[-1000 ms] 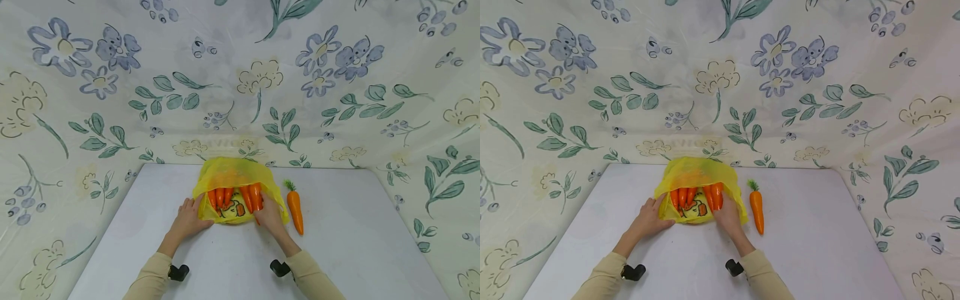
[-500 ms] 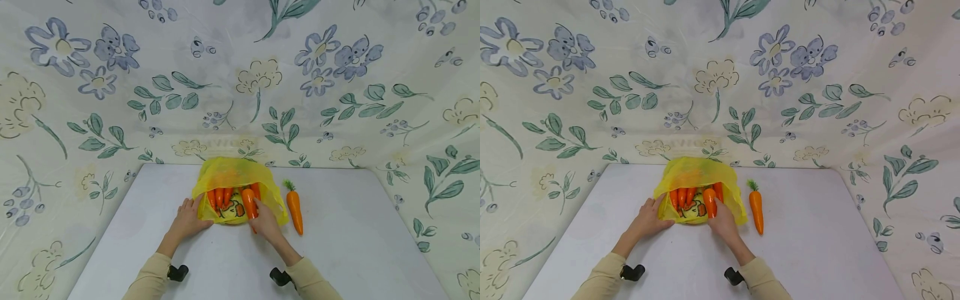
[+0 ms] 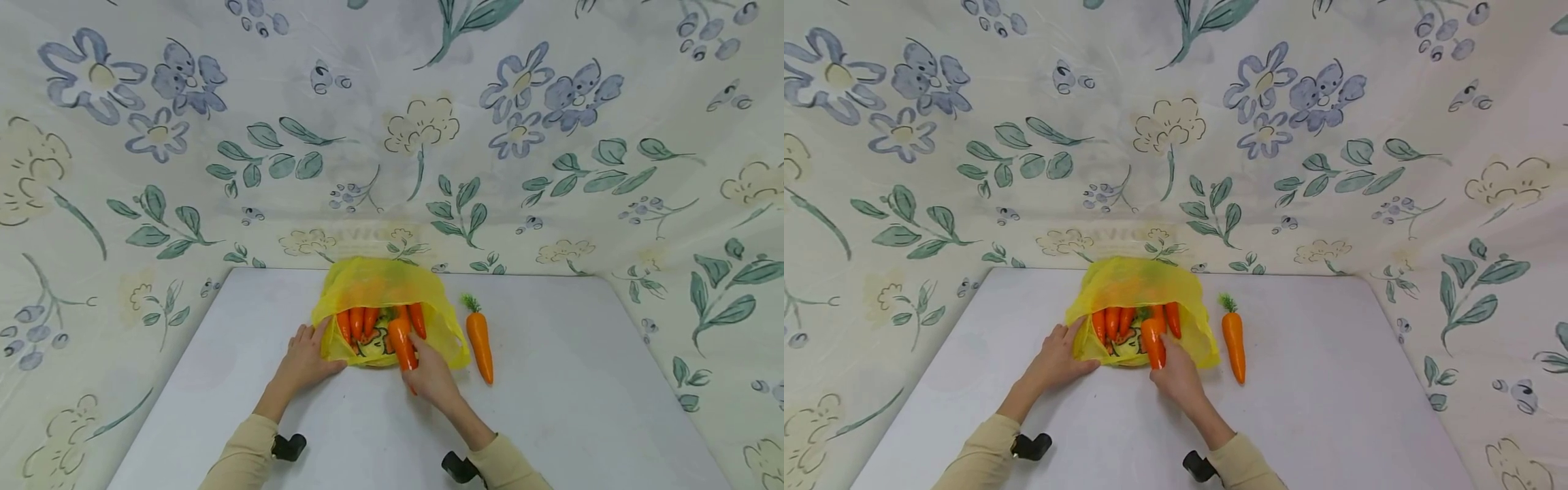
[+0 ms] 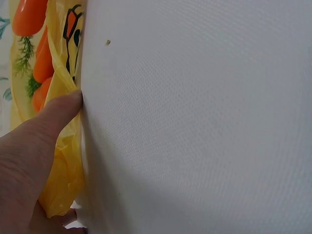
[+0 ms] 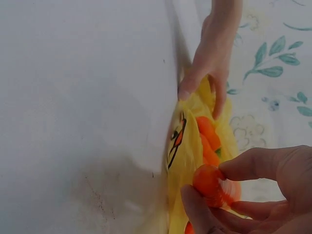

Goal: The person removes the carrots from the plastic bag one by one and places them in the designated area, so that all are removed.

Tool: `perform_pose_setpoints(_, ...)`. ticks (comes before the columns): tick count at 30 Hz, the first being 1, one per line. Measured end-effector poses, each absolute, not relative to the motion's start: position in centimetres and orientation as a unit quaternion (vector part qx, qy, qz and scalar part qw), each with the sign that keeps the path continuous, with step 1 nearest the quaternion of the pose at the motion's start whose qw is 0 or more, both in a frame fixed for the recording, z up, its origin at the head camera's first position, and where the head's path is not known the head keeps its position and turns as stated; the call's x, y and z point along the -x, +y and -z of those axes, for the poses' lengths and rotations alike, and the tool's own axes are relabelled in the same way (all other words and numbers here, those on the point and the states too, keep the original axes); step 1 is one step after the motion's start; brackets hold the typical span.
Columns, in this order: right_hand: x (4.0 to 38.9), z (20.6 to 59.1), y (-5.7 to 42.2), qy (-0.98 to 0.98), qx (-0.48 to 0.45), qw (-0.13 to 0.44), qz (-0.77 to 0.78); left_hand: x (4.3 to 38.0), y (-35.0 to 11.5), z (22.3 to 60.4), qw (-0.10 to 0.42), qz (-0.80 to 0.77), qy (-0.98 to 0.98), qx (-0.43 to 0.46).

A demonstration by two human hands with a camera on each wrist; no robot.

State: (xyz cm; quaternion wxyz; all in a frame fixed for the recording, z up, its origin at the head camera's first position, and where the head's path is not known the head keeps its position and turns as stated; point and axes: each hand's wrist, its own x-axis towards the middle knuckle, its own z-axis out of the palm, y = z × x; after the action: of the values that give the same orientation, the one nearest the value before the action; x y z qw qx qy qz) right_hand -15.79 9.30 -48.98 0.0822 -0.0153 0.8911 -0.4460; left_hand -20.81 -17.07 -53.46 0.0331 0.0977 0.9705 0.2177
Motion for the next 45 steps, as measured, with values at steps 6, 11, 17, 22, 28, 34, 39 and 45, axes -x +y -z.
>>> perform_pose_setpoints(6, 15.1, 48.9, 9.3, 0.891, 0.028, 0.092, 0.445, 20.7, -17.3, 53.3, 0.031, -0.214, 0.972, -0.096)
perform_pose_setpoints(11, 14.7, 48.5, 9.3, 0.891, 0.048, 0.093, 0.442, 20.6, -17.3, 53.2, 0.038, -0.217, 0.971, -0.091)
perform_pose_setpoints(17, 13.9, 47.4, 9.2, 0.889, 0.067, 0.096, 0.443, 20.6, -17.4, 53.3, 0.038, -0.217, 0.971, -0.092)
perform_pose_setpoints(22, 13.3, 46.7, 8.9, 0.885, 0.092, 0.092, 0.447, 20.7, -17.5, 53.5, 0.03, -0.218, 0.971, -0.096)
perform_pose_setpoints(28, 13.1, 46.1, 9.1, 0.881, 0.104, 0.084, 0.454, 20.7, -17.5, 53.7, 0.028, -0.223, 0.97, -0.097)
perform_pose_setpoints(34, 13.4, 46.1, 10.1, 0.88, 0.1, 0.071, 0.458, 20.7, -17.4, 53.7, 0.029, -0.225, 0.969, -0.096)
perform_pose_setpoints(39, 13.8, 45.6, 11.3, 0.876, 0.076, 0.065, 0.471, 20.6, -17.3, 53.5, 0.033, -0.221, 0.97, -0.095)
perform_pose_setpoints(45, 14.6, 44.3, 13.5, 0.865, 0.038, 0.04, 0.499, 20.7, -17.1, 53.3, 0.035, -0.219, 0.97, -0.097)
